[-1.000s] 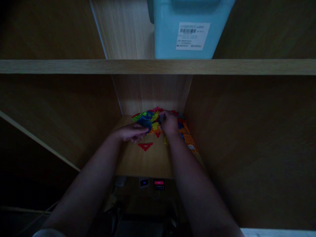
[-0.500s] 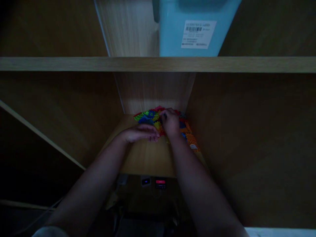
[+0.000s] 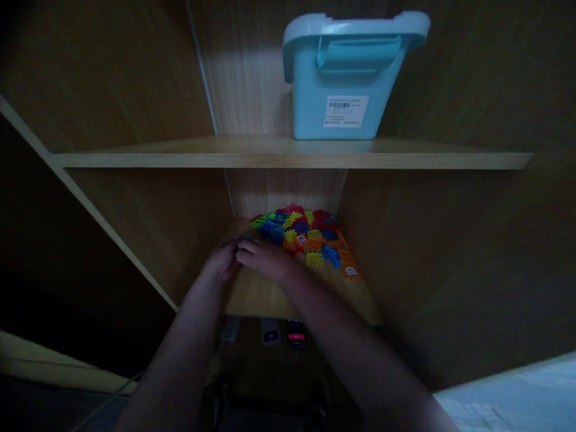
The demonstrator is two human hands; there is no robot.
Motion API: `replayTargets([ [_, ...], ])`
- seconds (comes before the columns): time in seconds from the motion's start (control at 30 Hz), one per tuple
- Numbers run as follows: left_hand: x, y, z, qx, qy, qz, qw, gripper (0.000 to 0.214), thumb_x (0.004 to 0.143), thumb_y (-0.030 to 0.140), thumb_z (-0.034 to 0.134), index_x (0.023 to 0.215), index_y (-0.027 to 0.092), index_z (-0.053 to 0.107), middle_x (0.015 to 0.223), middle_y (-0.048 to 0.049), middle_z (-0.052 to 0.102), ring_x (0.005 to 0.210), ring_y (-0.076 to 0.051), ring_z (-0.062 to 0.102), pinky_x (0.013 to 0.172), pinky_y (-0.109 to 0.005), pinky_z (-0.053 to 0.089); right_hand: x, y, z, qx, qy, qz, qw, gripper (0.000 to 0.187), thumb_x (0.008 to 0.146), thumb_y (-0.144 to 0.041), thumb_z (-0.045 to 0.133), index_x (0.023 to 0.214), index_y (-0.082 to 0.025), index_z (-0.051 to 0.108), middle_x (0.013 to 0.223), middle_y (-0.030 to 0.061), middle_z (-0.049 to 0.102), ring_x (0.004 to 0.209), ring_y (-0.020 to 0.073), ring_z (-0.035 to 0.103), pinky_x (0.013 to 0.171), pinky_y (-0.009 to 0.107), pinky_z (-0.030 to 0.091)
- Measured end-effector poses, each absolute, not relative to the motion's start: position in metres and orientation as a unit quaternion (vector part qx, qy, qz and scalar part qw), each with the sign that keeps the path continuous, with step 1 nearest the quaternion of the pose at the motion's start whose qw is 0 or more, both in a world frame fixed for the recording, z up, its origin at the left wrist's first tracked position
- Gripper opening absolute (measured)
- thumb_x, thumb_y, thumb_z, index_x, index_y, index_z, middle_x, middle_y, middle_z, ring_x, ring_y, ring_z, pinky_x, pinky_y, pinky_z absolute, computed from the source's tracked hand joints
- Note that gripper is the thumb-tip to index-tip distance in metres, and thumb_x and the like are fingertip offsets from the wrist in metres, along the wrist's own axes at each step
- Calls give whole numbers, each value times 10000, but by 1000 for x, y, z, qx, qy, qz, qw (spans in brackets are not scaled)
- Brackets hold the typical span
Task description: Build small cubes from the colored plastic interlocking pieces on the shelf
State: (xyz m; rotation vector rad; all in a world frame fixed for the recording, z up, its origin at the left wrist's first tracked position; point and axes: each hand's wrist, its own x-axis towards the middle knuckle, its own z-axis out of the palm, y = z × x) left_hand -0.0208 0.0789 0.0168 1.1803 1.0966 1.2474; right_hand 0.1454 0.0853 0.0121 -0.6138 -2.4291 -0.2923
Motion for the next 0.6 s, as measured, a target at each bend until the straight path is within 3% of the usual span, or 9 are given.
replayTargets([
  [0.1, -47, 81, 9, 492, 531, 529, 443, 220, 904, 393, 648, 1001, 197, 669, 824, -34, 739, 691, -156, 680, 649, -277, 550, 168, 90, 15, -291, -882, -83, 362, 176, 994, -187, 652, 1127, -276, 725, 1247, 85, 669, 1181, 277, 608, 1070, 446, 525],
  [0.2, -66, 86, 0, 607, 555, 495, 279, 191, 908, 366, 659, 986, 200, 715, 949, -71, 790, 849, -196, 727, 797, -319, 572, 205, 103, 13, -392, -828, -59, 396, 363, 843, -47, 649, 1115, -269, 740, 1177, 87, 647, 1154, 296, 605, 1042, 455, 521],
  [0.33, -68, 89, -9, 697, 533, 420, 231, 168, 927, 328, 627, 983, 224, 746, 1001, -62, 813, 933, -223, 749, 872, -346, 567, 242, 121, 1, -418, -820, -10, 391, 503, 738, -20, 685, 1170, -271, 746, 1167, 72, 648, 1144, 276, 624, 1043, 432, 523],
  [0.6, -52, 90, -8, 723, 555, 369, 181, 117, 911, 305, 666, 954, 222, 737, 969, -67, 803, 876, -227, 734, 821, -338, 554, 244, 129, -6, -385, -805, 94, 440, 146, 856, -308, 781, 980, -249, 731, 1079, 54, 700, 1064, 238, 669, 981, 400, 543],
])
